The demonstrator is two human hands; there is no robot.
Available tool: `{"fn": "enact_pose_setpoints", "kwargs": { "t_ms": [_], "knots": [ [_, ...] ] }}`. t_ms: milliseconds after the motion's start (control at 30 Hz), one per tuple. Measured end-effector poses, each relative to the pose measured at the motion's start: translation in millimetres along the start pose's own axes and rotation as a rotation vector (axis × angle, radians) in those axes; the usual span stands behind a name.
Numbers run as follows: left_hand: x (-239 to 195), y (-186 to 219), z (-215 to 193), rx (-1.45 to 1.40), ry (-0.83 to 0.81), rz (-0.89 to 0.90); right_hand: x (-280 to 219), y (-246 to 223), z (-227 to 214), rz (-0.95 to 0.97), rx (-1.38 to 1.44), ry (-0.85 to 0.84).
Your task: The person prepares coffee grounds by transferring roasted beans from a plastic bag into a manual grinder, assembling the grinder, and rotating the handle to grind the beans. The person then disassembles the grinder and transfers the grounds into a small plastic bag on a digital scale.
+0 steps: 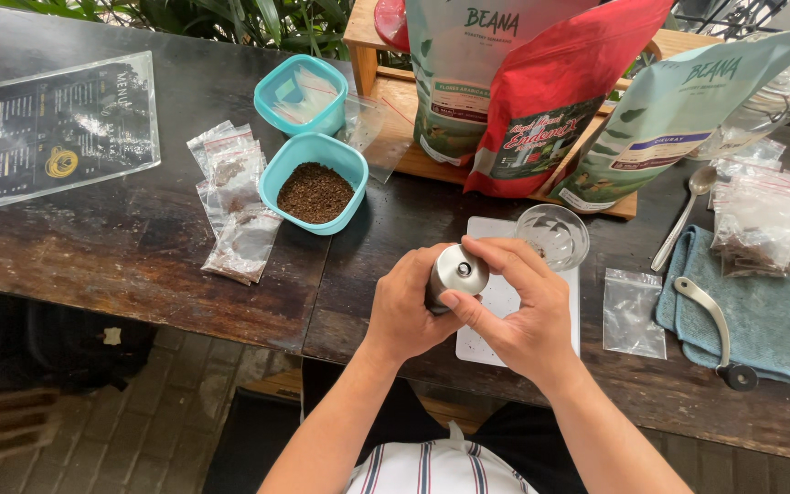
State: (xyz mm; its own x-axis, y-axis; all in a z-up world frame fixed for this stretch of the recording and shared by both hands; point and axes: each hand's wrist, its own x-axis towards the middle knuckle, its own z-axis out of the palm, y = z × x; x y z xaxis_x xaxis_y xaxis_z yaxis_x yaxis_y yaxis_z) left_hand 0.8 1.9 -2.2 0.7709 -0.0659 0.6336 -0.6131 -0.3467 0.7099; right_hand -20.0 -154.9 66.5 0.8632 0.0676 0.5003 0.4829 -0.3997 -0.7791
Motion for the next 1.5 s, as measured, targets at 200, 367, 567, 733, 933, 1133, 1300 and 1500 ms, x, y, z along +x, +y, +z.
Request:
{"fn": "enact_pose_setpoints", "kwargs": {
  "t_ms": [200, 367, 567, 733, 933, 1133, 1300, 1500],
  "knots": [
    [-2.3, -2.7, 1.9, 0.003, 0.004, -0.001, -3.1, 2.5, 2.3, 0.003, -0.019, -0.003],
    [-2.1, -2.1, 2.4, 0.006, 0.010, -0.001, -4.6, 4.4, 3.1, 0.007, -0.014, 0.005],
    [-4.2, -4.1, 3.0, -0.009, 0.010, -0.015, -7.8, -0.1, 4.2, -0.001, -0.032, 0.013],
    [-7.1, -5.0, 2.1, -0.027, 0.008, -0.017, -20.1, -13.4, -10.7, -0.028, -0.013, 0.069],
    [-14.5, -10.0, 0.8, 0.072, -0.160, -0.116, -52.5, -12.3, -83.2, -0.107, -0.371, 0.254],
    [-19.2, -16.2, 4.7, 0.052, -0.138, -0.078, -101.7, 42.8, -163.9, -0.043, -0.773, 0.444],
    [-19.6, -16.4, 6.5, 0.045, -0.135, -0.090, -142.8, 74.1, -202.1, 0.152, -1.070, 0.456],
    [-21.6, -13.6, 9.4, -0.007, -0.152, -0.149, -156.8, 95.5, -207.7, 0.293, -1.174, 0.340]
  ]
}}
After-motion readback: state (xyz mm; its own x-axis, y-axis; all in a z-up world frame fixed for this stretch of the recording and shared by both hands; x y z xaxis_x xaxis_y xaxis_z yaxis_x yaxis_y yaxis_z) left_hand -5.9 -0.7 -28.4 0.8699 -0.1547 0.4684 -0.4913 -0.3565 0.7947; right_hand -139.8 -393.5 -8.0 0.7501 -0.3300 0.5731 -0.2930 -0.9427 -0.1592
